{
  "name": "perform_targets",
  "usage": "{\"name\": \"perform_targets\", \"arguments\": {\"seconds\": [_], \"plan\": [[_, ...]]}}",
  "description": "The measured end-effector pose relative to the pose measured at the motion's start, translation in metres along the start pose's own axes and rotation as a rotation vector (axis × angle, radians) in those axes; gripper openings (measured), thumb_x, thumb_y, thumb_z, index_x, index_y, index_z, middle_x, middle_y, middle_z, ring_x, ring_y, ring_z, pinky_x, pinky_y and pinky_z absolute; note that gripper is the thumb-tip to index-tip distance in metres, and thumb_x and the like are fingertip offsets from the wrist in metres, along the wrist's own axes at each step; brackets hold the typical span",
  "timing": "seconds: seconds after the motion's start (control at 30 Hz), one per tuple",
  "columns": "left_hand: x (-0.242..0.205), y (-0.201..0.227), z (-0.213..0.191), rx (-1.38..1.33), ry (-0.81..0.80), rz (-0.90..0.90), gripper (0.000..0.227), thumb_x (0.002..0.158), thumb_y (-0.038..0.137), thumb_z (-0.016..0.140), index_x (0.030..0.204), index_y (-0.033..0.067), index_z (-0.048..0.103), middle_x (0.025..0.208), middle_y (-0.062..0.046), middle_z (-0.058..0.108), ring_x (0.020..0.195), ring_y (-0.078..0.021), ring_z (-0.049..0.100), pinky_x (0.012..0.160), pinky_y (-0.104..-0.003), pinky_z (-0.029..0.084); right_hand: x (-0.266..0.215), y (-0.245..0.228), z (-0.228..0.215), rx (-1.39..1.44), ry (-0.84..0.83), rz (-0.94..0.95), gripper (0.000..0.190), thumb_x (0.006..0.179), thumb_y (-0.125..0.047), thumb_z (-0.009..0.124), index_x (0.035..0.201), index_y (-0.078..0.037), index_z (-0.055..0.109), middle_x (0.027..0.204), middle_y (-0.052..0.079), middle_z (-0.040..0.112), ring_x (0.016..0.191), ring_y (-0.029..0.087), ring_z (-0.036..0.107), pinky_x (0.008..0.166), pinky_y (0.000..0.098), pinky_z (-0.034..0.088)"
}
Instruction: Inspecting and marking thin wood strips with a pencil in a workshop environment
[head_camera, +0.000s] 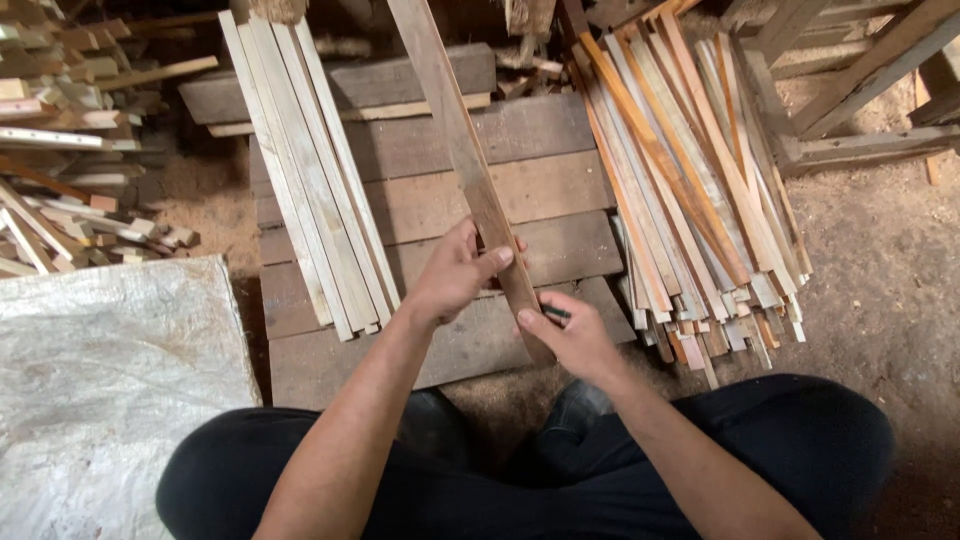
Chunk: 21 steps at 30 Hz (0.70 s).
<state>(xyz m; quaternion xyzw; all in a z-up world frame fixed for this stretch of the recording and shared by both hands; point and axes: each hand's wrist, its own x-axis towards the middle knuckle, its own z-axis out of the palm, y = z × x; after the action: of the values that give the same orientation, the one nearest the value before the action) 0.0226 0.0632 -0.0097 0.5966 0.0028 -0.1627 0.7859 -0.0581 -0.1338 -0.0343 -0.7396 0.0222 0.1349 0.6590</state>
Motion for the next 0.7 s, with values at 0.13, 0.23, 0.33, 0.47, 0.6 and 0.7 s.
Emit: {"name": "perform_targets", "arguments": {"seconds": [0.13, 0.23, 0.33, 0.47, 0.6, 0.7], "plan": [[0.008, 0.007, -0.016, 0.056, -0.006, 0.003, 0.033, 0.093, 0.008, 0.071, 0.123, 0.0056, 0.057, 0.109, -0.014, 0.073, 0.092, -0.0263, 0.071, 0.07, -0.041, 0.065, 0.004, -0.011, -0.001, 0.124, 0.055, 0.053, 0.042, 0.098, -0.026, 0.071, 0.126, 0.006, 0.069, 0.116, 0.024, 0.074, 0.109, 0.029, 0.067, 0.099, 0.0472, 0.053], [0.008, 0.016, -0.033, -0.064, 0.041, -0.001, 0.033, 0.092, 0.008, 0.071, 0.121, 0.0079, 0.055, 0.106, -0.01, 0.074, 0.087, -0.0214, 0.071, 0.066, -0.04, 0.066, -0.001, -0.038, -0.003, 0.337, -0.051, 0.08, 0.045, 0.094, -0.006, 0.062, 0.137, 0.006, 0.063, 0.087, 0.003, 0.063, 0.063, -0.001, 0.042, 0.054, 0.0106, 0.029], [0.007, 0.022, -0.048, -0.119, 0.071, 0.023, 0.033, 0.092, 0.01, 0.072, 0.12, 0.0095, 0.054, 0.104, -0.008, 0.075, 0.084, -0.0195, 0.073, 0.063, -0.041, 0.066, 0.002, -0.03, -0.008, 0.307, -0.127, 0.072, 0.057, 0.084, 0.001, 0.066, 0.14, -0.002, 0.062, 0.115, 0.007, 0.075, 0.074, -0.004, 0.057, 0.061, 0.0056, 0.039], [0.002, 0.031, -0.052, -0.148, 0.106, 0.023, 0.033, 0.091, 0.008, 0.071, 0.119, 0.0073, 0.054, 0.103, -0.011, 0.076, 0.08, -0.0205, 0.073, 0.061, -0.044, 0.067, 0.005, -0.014, -0.013, 0.346, -0.173, 0.024, 0.068, 0.077, 0.011, 0.073, 0.142, 0.0, 0.06, 0.13, 0.014, 0.071, 0.111, 0.009, 0.065, 0.092, 0.0219, 0.052], [0.005, 0.027, -0.059, -0.164, 0.12, 0.022, 0.035, 0.091, 0.009, 0.072, 0.121, 0.0054, 0.055, 0.105, -0.014, 0.076, 0.081, -0.0237, 0.074, 0.059, -0.045, 0.067, 0.009, 0.003, -0.017, 0.284, -0.199, -0.027, 0.069, 0.077, 0.011, 0.078, 0.143, 0.0, 0.059, 0.132, 0.017, 0.069, 0.114, 0.014, 0.064, 0.097, 0.0279, 0.055], [0.005, 0.026, -0.061, -0.167, 0.126, 0.023, 0.036, 0.09, 0.009, 0.073, 0.121, 0.005, 0.055, 0.105, -0.015, 0.076, 0.081, -0.0243, 0.074, 0.059, -0.045, 0.067, 0.01, 0.007, -0.016, 0.231, -0.164, -0.029, 0.066, 0.078, 0.008, 0.081, 0.14, -0.001, 0.062, 0.126, 0.012, 0.073, 0.108, 0.01, 0.065, 0.095, 0.0246, 0.056]]}}
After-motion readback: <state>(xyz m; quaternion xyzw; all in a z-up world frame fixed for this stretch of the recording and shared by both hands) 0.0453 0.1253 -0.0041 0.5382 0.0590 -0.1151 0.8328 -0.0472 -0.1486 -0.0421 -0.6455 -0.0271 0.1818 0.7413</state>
